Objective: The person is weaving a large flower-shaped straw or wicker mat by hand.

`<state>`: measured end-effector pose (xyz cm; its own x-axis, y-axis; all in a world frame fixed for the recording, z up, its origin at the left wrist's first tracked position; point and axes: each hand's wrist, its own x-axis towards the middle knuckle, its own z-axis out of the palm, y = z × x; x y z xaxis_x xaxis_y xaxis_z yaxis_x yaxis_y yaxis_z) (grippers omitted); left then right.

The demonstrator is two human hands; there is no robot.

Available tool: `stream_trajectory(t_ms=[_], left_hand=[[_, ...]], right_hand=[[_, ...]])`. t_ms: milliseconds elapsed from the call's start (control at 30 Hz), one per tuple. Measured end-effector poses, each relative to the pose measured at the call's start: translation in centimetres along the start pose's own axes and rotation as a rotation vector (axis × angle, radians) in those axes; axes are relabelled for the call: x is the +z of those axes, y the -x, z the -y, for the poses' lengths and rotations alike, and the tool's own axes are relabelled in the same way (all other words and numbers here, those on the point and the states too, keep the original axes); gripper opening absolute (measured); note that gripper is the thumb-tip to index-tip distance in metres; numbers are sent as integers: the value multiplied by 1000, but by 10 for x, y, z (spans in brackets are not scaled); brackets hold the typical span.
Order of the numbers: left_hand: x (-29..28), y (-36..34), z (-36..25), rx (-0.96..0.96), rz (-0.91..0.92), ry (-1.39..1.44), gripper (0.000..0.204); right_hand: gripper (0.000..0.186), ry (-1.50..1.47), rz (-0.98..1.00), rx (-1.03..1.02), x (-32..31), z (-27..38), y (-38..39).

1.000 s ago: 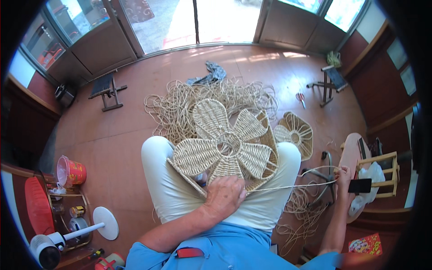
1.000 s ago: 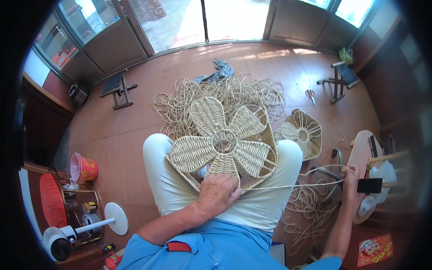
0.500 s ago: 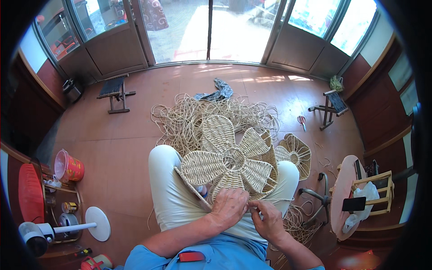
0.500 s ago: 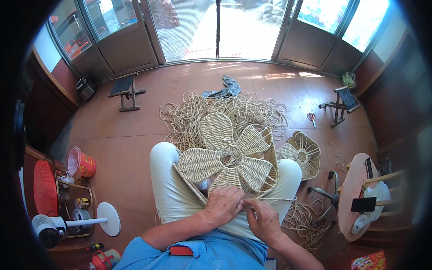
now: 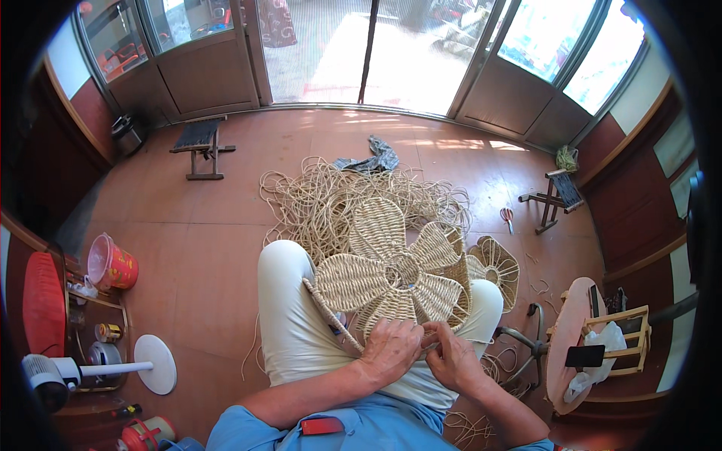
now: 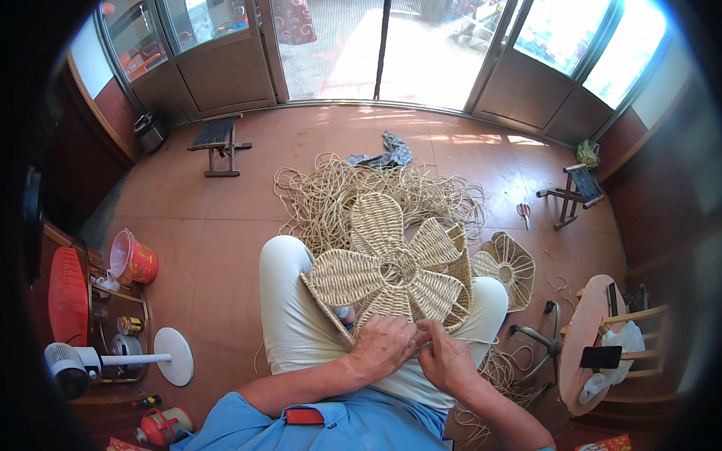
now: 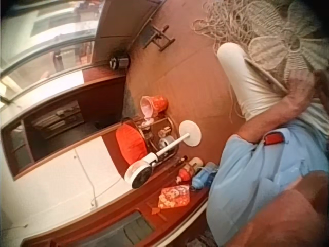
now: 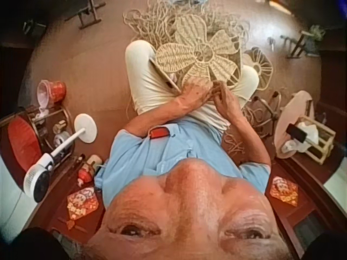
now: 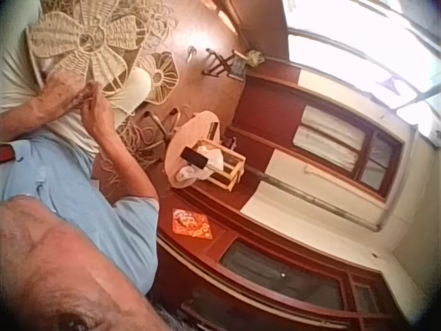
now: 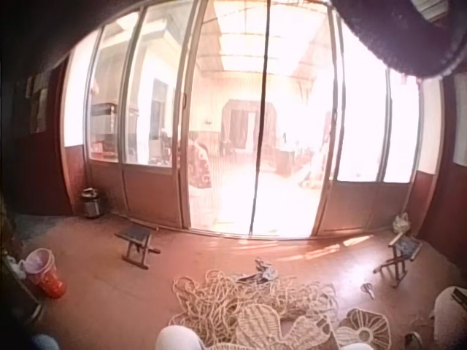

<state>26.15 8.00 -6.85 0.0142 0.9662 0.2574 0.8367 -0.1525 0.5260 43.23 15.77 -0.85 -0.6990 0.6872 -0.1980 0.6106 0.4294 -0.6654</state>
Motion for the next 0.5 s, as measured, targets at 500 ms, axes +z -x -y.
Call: stream_trajectory(t_ms=[500], left_hand=[[-5,9,4,12,-65,69,21]], right_hand=[[62,80,163,23,-8,4,-12]])
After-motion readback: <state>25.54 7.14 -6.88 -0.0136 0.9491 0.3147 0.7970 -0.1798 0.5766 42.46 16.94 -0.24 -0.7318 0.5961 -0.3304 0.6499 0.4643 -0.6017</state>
